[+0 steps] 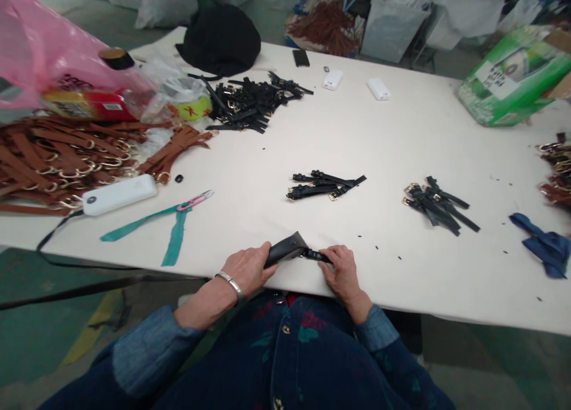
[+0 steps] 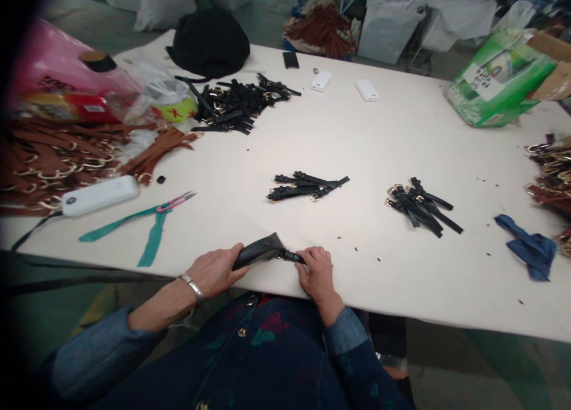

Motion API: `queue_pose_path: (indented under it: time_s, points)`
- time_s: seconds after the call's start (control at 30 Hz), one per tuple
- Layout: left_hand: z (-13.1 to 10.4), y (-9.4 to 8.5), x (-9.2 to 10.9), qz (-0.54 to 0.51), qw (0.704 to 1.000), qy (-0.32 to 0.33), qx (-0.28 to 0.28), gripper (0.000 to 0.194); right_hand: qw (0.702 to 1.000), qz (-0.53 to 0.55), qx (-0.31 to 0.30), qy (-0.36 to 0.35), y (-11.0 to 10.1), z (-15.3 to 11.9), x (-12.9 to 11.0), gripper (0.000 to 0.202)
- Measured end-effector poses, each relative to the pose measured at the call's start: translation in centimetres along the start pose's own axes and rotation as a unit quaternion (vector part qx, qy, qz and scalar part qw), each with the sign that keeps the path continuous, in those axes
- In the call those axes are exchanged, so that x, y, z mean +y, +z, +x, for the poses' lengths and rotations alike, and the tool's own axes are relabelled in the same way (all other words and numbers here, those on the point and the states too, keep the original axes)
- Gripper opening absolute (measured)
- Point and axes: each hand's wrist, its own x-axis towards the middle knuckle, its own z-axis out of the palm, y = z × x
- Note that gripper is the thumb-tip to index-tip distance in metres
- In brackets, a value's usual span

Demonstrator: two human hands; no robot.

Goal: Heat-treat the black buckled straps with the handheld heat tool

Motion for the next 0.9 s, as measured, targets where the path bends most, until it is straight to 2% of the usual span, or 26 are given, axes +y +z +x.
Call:
queue_pose_path:
  time_s: [0.2, 0.5, 0.67, 0.9]
  points:
    - [-1.1, -0.1, -0.3, 0.033, 0.998, 0.045, -0.006, 0.034, 1.0, 0.005, -0.009, -0.003, 0.0, 0.2, 0.1, 0.023]
    - [0.6, -1.3, -0.3, 0.017, 1.0, 0.0, -0.001, 0.036, 0.999, 0.017, -0.026, -0.016, -0.2, 0.4, 0.4, 0.022]
    - [0.3, -1.4, 0.0, 0.028, 0.999, 0.023, 0.002, 0.035, 0.999, 0.02, -0.025, -0.016, -0.3, 0.3, 0.3, 0.021]
    - [-0.3, -1.1, -0.6, 0.042, 0.997, 0.058, -0.012, 0.036, 0.999, 0.029, -0.027, -0.011, -0.2, 0.3, 0.4, 0.022]
